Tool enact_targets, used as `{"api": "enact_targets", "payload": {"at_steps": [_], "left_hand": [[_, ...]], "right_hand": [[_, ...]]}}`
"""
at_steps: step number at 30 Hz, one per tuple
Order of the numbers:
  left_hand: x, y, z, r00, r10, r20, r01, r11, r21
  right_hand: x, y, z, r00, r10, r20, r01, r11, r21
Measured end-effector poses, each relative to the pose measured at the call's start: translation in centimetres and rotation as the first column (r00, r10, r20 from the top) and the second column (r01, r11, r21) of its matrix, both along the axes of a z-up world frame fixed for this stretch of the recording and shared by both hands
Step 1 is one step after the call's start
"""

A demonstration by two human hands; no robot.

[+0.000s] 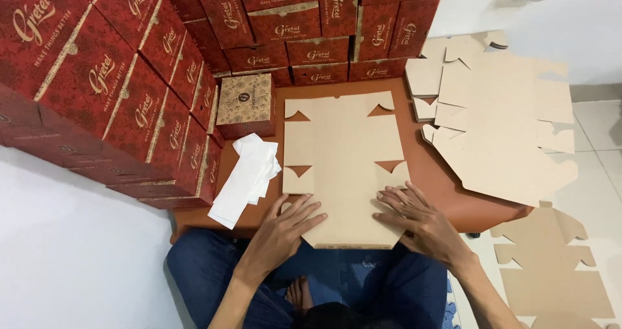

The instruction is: Folding flat cardboard templates into finished boxes and stacking them.

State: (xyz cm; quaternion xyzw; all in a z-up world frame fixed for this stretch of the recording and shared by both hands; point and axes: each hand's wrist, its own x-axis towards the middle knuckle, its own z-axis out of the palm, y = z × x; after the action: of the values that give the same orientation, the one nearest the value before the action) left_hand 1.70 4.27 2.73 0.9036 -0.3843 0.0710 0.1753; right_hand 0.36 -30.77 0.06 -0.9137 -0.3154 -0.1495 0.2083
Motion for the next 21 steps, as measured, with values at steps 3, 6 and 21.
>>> {"api": "enact_targets", "payload": {"at_steps": [3, 6, 21], "left_hand": [[-0.5, 0.1, 1.4, 1.0, -0.019, 0.005, 0.019, 0.992, -0.126], [-0.8, 0.1, 2.9, 0.999, -0.054, 0.006, 0.054, 0.966, -0.253], [5.4, -1.1, 4.5, 0.985, 0.111, -0.134, -0.165, 0.842, -0.513]], "right_hand": [[-0.3, -0.4, 1.3, 0.997, 0.072, -0.009, -0.07, 0.989, 0.127], [-0.8, -0.9, 1.9, 0.992, 0.092, -0.088, -0.066, 0.963, 0.263], [5.7, 1.1, 5.0, 0.976, -0.172, -0.134, 0.216, 0.847, 0.486]]}}
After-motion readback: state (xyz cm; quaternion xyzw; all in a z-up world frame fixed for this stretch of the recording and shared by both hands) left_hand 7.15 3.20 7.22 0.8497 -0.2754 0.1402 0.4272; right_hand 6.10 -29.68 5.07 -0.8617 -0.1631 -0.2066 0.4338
